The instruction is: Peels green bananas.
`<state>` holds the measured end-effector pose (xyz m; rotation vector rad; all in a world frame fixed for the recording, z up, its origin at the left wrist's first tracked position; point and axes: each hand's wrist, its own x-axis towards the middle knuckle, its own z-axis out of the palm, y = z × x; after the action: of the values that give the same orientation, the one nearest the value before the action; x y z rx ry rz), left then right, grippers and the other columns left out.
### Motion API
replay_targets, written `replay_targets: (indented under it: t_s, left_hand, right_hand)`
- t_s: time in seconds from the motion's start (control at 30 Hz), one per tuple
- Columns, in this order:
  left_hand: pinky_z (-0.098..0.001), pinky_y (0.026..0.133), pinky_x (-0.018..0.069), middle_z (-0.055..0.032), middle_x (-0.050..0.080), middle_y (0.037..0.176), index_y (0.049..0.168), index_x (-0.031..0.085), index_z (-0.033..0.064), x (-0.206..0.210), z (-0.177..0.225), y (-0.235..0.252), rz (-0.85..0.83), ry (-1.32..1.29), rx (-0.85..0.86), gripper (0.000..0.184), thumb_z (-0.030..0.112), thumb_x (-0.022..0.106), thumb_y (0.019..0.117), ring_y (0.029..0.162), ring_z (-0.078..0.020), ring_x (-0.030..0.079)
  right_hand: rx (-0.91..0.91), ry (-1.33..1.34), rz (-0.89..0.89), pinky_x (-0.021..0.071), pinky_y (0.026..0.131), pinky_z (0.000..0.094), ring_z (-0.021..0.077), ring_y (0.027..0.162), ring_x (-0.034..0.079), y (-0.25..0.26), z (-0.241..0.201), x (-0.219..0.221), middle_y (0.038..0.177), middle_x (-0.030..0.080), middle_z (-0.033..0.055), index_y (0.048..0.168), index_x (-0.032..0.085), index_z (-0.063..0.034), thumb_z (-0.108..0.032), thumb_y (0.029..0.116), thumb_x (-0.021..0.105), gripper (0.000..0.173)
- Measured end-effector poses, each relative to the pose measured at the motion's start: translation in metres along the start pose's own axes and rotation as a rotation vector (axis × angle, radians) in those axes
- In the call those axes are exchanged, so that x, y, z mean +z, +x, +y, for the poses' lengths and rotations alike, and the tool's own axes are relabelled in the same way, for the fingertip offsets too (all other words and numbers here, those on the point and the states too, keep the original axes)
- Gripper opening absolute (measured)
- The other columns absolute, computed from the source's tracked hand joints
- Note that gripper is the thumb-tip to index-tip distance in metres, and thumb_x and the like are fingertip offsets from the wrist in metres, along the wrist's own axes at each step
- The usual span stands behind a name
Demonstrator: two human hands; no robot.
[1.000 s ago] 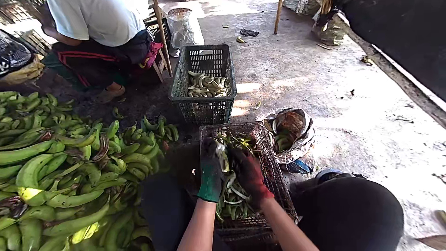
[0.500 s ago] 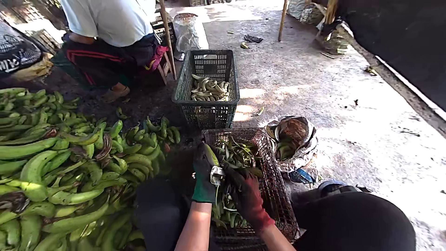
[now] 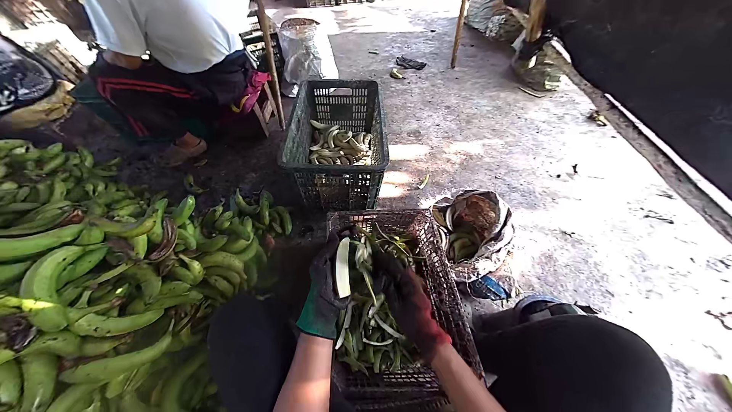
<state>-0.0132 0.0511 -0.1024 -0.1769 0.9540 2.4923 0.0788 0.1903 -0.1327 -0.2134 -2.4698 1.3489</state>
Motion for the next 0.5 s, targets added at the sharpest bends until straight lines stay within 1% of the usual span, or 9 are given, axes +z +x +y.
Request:
replay_targets:
  t_s: [0.07,0.13,0.17,0.23,0.27,0.3,0.37,0.43,0.5]
  left_hand:
    - [-0.0242,0.055,0.0572,-0.0053,0.067,0.080,0.113,0.061,0.0028,0.008,0.006,-0.002,0.055,-0.011,0.020,0.039,0.024,0.028,0.1113,0.063,-0.0103,0.066]
    - [-0.0223,0.050,0.0548,-0.0039,0.066,0.076,0.111,0.063,0.0008,0.034,0.027,-0.011,0.171,0.157,0.187,0.033,0.019,0.035,0.1105,0.058,-0.0084,0.063]
    - [-0.0220,0.053,0.0543,-0.0027,0.065,0.078,0.113,0.064,0.0006,0.053,0.042,-0.011,0.208,0.263,0.364,0.029,0.017,0.040,0.1090,0.060,-0.0074,0.062]
    - [-0.0180,0.063,0.0548,0.0059,0.064,0.084,0.115,0.061,0.0073,0.093,0.073,0.012,0.217,0.364,0.814,0.020,0.017,0.045,0.1070,0.070,0.0005,0.061]
    - [-0.0193,0.073,0.0558,0.0035,0.066,0.096,0.121,0.060,0.0056,0.110,0.088,0.039,0.202,0.392,1.034,0.022,0.015,0.048,0.1065,0.081,-0.0002,0.063]
    - [-0.0241,0.087,0.0552,-0.0067,0.066,0.110,0.130,0.055,-0.0023,0.122,0.103,0.071,0.203,0.478,1.184,0.029,0.011,0.049,0.1049,0.096,-0.0066,0.064]
    - [-0.0330,0.101,0.0516,-0.0194,0.062,0.129,0.147,0.041,-0.0058,0.136,0.130,0.107,0.339,0.796,1.035,0.053,0.021,0.057,0.1035,0.115,-0.0180,0.063]
    - [-0.0392,0.109,0.0473,-0.0210,0.057,0.140,0.151,0.037,-0.0023,0.118,0.152,0.102,0.359,0.981,0.924,0.062,0.025,0.061,0.1014,0.127,-0.0241,0.058]
    - [-0.0389,0.108,0.0487,-0.0170,0.057,0.142,0.153,0.041,0.0033,0.057,0.166,0.074,0.334,1.123,0.984,0.065,0.031,0.065,0.0988,0.127,-0.0219,0.058]
  right_hand:
    - [-0.038,0.043,0.009,0.0532,0.090,0.0576,0.0327,0.104,0.068,-0.029,-0.003,0.006,0.115,0.071,0.0171,0.130,0.070,-0.0092,-0.024,0.0946,0.056,0.041]
    - [0.028,0.190,0.031,0.0545,0.093,0.0368,0.0156,0.103,0.067,-0.051,-0.006,0.009,0.114,0.070,0.0140,0.127,0.068,0.0000,-0.034,0.0997,0.053,0.046]
    - [0.055,0.279,0.034,0.0524,0.097,0.0281,0.0079,0.107,0.064,-0.056,-0.002,0.010,0.119,0.069,0.0130,0.130,0.065,0.0039,-0.042,0.1015,0.053,0.055]
    - [0.088,0.391,0.053,0.0500,0.100,0.0208,0.0009,0.112,0.062,-0.058,0.006,0.013,0.124,0.068,0.0120,0.132,0.061,0.0081,-0.034,0.1004,0.056,0.053]
    - [0.099,0.431,0.062,0.0509,0.099,0.0190,-0.0010,0.110,0.063,-0.059,0.008,0.015,0.124,0.068,0.0101,0.133,0.060,0.0083,-0.028,0.1002,0.057,0.049]
    - [0.109,0.481,0.070,0.0513,0.098,0.0187,-0.0012,0.110,0.063,-0.059,0.009,0.017,0.125,0.068,0.0093,0.134,0.059,0.0089,-0.023,0.0996,0.057,0.047]
    - [0.132,0.596,0.088,0.0533,0.097,0.0192,-0.0009,0.110,0.064,-0.058,0.007,0.018,0.126,0.068,0.0060,0.135,0.055,0.0097,-0.017,0.0989,0.057,0.045]
    - [0.191,0.599,0.051,0.0583,0.090,0.0237,0.0025,0.105,0.067,-0.055,0.005,0.010,0.124,0.068,0.0035,0.141,0.049,0.0069,-0.022,0.1027,0.054,0.048]
    - [0.360,0.410,-0.034,0.0591,0.082,0.0269,0.0070,0.093,0.068,-0.052,-0.022,0.003,0.112,0.068,0.0069,0.138,0.047,0.0078,-0.018,0.1065,0.042,0.041]
